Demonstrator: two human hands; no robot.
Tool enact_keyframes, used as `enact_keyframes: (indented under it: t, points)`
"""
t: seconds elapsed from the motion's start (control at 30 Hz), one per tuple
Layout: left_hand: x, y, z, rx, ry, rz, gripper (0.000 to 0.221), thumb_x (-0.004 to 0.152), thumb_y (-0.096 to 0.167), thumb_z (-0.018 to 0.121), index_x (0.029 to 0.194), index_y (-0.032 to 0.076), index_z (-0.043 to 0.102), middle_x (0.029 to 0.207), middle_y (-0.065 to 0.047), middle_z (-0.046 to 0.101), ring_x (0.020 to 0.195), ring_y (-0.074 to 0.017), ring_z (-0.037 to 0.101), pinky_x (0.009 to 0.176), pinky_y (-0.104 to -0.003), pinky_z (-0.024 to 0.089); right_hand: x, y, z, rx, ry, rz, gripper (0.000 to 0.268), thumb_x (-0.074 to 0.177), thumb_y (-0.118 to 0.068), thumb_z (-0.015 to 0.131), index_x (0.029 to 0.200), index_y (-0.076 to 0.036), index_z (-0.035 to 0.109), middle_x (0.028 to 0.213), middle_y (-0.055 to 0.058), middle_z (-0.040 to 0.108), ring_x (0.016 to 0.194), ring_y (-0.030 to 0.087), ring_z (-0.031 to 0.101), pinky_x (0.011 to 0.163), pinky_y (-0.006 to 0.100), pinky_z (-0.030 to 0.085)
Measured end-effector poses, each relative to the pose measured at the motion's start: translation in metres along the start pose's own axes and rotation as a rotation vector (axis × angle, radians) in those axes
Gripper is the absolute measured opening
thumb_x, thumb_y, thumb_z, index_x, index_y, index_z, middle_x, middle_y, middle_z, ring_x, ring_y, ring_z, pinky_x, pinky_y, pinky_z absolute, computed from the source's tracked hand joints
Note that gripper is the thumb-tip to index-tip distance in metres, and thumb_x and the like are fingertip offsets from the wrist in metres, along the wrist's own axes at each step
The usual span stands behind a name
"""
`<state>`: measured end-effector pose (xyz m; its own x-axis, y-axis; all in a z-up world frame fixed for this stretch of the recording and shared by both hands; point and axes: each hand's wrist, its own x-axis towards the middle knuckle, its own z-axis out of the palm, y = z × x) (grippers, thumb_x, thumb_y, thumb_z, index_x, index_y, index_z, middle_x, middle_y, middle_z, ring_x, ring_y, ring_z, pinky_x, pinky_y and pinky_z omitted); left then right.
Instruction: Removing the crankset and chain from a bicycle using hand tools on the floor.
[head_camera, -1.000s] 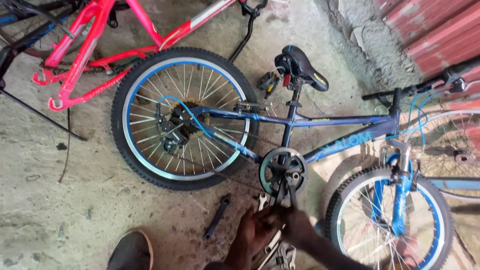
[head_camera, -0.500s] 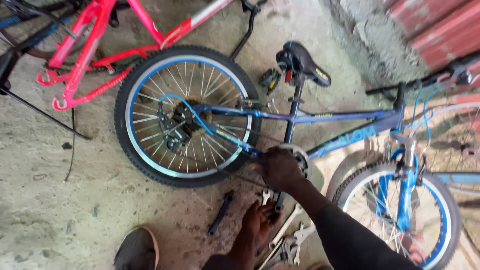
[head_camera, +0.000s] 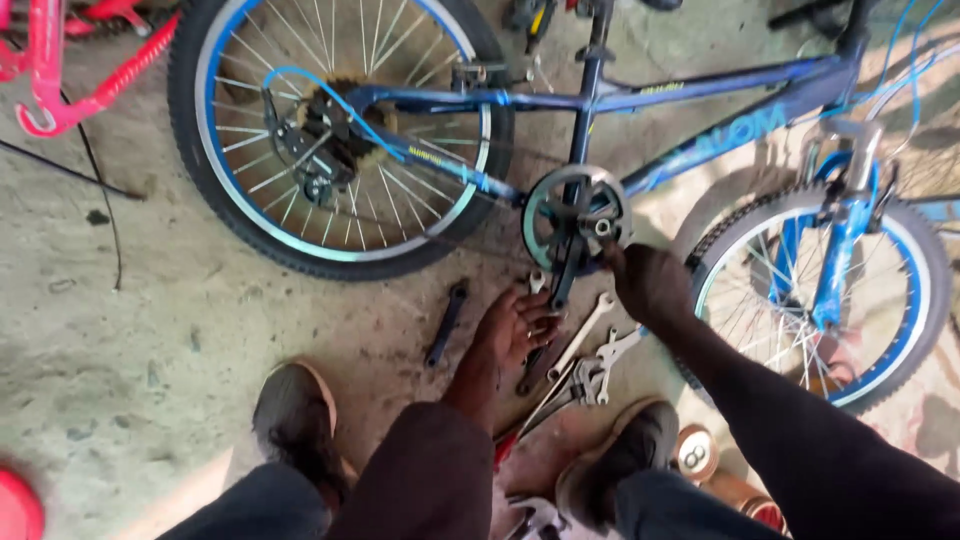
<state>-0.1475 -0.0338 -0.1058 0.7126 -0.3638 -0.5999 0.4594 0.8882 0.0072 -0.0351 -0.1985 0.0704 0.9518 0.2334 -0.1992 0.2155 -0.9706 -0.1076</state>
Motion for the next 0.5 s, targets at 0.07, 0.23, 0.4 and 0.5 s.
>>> enact_keyframes:
  t: [0.07, 0.23, 0.4, 0.5]
  points:
    - [0.004, 0.004, -0.007, 0.074, -0.051, 0.011, 0.061, 0.107, 0.053, 0.051, 0.127, -0.001, 0.069, 0.106, -0.023, 0.073, 0.097, -0.0389, 0.071, 0.096, -0.056, 0.060, 0.010, -0.007, -0.002, -0.077, -0.024, 0.303, 0.077, 0.108, -0.074, 0.039, 0.062, -0.020, 0.070, 0.058, 0.014, 0.067, 0.074, 0.040, 0.075, 0.064, 0.046, 0.057]
    - [-0.005, 0.009, 0.004, 0.165, -0.081, 0.007, 0.060, 0.108, 0.053, 0.048, 0.127, 0.000, 0.069, 0.108, -0.020, 0.070, 0.100, -0.0367, 0.072, 0.097, -0.054, 0.060, 0.019, -0.019, 0.003, 0.612, 0.020, 0.523, 0.081, 0.111, -0.067, 0.032, 0.075, -0.005, 0.071, 0.067, 0.016, 0.071, 0.072, 0.033, 0.074, 0.067, 0.042, 0.058]
    - [0.009, 0.004, -0.006, 0.163, -0.039, 0.030, 0.065, 0.104, 0.061, 0.051, 0.126, 0.004, 0.073, 0.113, -0.022, 0.074, 0.098, -0.0406, 0.072, 0.094, -0.056, 0.058, 0.054, -0.028, -0.015, 0.513, 0.069, 0.332, 0.074, 0.104, -0.064, 0.052, 0.080, 0.004, 0.071, 0.076, 0.031, 0.069, 0.088, 0.052, 0.069, 0.074, 0.057, 0.052]
    - [0.002, 0.003, -0.008, 0.182, -0.070, 0.016, 0.063, 0.107, 0.058, 0.047, 0.123, 0.004, 0.074, 0.113, -0.020, 0.076, 0.099, -0.0351, 0.074, 0.093, -0.050, 0.060, 0.045, -0.084, -0.054, 0.325, 0.274, -0.043, 0.049, 0.099, -0.050, 0.070, 0.089, -0.003, 0.072, 0.074, 0.016, 0.061, 0.097, 0.040, 0.066, 0.083, 0.049, 0.053]
